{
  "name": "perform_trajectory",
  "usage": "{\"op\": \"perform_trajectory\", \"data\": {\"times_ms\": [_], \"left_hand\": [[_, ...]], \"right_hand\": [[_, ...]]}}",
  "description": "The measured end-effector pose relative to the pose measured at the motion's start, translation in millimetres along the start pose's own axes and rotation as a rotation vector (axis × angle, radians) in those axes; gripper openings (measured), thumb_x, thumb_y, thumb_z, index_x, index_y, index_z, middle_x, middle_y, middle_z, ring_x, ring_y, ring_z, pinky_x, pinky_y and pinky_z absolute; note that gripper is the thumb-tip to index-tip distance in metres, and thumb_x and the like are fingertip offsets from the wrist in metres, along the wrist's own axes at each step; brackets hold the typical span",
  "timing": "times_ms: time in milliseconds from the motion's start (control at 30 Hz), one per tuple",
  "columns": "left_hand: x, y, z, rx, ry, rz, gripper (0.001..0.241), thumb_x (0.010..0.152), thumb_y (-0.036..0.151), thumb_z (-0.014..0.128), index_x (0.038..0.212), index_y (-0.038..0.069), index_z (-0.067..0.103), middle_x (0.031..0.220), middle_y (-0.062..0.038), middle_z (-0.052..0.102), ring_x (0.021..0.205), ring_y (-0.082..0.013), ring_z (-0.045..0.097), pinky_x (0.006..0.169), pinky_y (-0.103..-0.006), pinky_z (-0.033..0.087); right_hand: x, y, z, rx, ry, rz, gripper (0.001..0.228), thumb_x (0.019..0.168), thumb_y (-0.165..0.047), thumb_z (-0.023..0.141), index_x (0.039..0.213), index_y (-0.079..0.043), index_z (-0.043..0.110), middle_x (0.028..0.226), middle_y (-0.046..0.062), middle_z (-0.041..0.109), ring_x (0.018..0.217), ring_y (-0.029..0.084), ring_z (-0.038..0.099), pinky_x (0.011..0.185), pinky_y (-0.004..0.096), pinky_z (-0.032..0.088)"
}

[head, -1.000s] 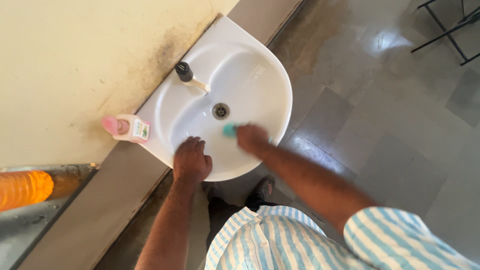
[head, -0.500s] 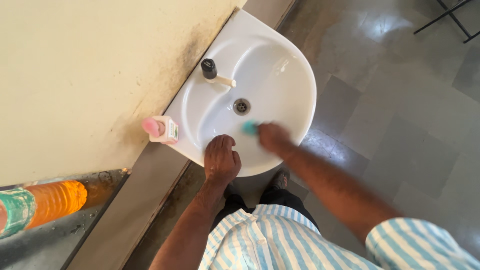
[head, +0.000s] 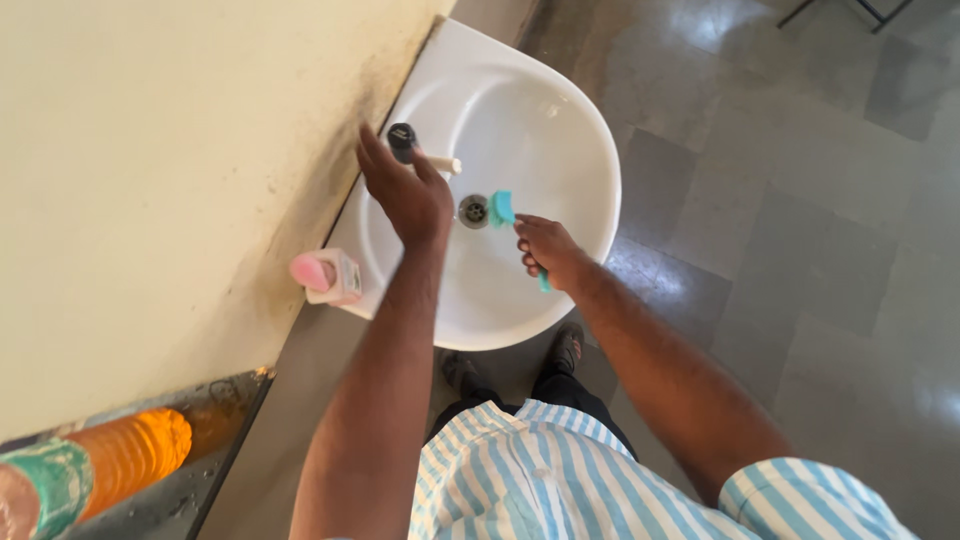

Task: The person scrubs a white wall-mounted sink with a blue brush, rinses the brush under running water, and continues scrubbing the basin and faucet area. The person repeatedly wets the brush and scrubs different parts of the sink throughout the clip.

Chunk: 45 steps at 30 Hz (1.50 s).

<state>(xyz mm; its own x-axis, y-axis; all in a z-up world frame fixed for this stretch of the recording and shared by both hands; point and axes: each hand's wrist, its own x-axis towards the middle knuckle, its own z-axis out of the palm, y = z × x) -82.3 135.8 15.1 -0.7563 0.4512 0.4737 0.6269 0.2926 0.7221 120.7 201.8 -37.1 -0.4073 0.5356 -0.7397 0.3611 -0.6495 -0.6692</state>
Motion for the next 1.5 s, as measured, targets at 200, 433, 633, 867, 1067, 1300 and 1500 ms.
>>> {"op": "perform_trajectory", "data": {"times_ms": [200,433,633,867,1067,1300,1500], "left_hand": [[45,-9,1,0.294,-0.382,-0.044,0.026,0.101,0.007,0.058,0.126,0.009,0.063,0.123,-0.014,0.062,0.111,-0.0346,0.061,0.091,-0.0454,0.055],[45,0,-7,0.564,-0.375,0.189,0.037,0.105,0.035,0.060,0.114,0.000,0.052,0.103,-0.023,0.058,0.085,-0.0358,0.068,0.062,-0.0404,0.060],[56,12,-4,0.553,-0.597,-0.101,0.038,0.110,0.036,0.053,0.118,0.001,0.042,0.093,-0.022,0.070,0.080,-0.0357,0.075,0.057,-0.0428,0.060],[59,22,-7,0.378,-0.515,-0.382,0.053,0.102,0.048,0.060,0.115,0.000,0.042,0.095,-0.023,0.072,0.082,-0.0373,0.075,0.062,-0.0454,0.062],[8,17,4,-0.247,-0.217,-0.595,0.049,0.105,0.038,0.049,0.126,-0.005,0.041,0.112,-0.026,0.064,0.092,-0.0309,0.076,0.076,-0.0402,0.065],[-55,-38,52,-0.884,-0.247,-1.311,0.035,0.101,0.015,0.038,0.117,-0.006,0.062,0.112,-0.014,0.070,0.098,-0.0218,0.070,0.084,-0.0348,0.057],[-67,-110,93,-1.391,-0.427,-1.597,0.028,0.099,0.004,0.035,0.118,0.001,0.056,0.105,-0.007,0.062,0.087,-0.0166,0.063,0.083,-0.0348,0.057]], "right_hand": [[17,-4,24,0.192,0.088,-0.194,0.064,0.102,-0.011,0.049,0.163,-0.020,0.030,0.097,0.009,0.067,0.066,0.016,0.061,0.057,0.030,0.053],[43,-31,77,0.406,0.014,-0.431,0.080,0.098,0.004,0.047,0.165,-0.022,0.014,0.113,0.012,0.065,0.086,0.016,0.067,0.073,0.029,0.057],[61,-43,106,0.440,0.122,-0.447,0.069,0.101,-0.002,0.047,0.162,-0.022,0.024,0.112,0.010,0.065,0.084,0.015,0.064,0.076,0.029,0.059],[78,-41,124,0.526,0.221,-0.429,0.022,0.104,-0.016,0.058,0.119,-0.004,0.067,0.092,0.008,0.068,0.074,0.016,0.063,0.068,0.032,0.054],[82,-47,122,0.617,0.120,-0.298,0.024,0.104,-0.022,0.061,0.114,-0.001,0.065,0.087,0.007,0.065,0.070,0.015,0.060,0.067,0.032,0.056],[58,-48,90,0.308,-0.032,-0.237,0.017,0.100,-0.003,0.057,0.115,0.000,0.065,0.092,0.008,0.066,0.077,0.015,0.063,0.071,0.031,0.058],[15,-72,81,-0.110,0.001,-0.326,0.035,0.098,-0.001,0.056,0.132,-0.004,0.062,0.106,0.001,0.068,0.088,0.010,0.066,0.077,0.026,0.058]]}}
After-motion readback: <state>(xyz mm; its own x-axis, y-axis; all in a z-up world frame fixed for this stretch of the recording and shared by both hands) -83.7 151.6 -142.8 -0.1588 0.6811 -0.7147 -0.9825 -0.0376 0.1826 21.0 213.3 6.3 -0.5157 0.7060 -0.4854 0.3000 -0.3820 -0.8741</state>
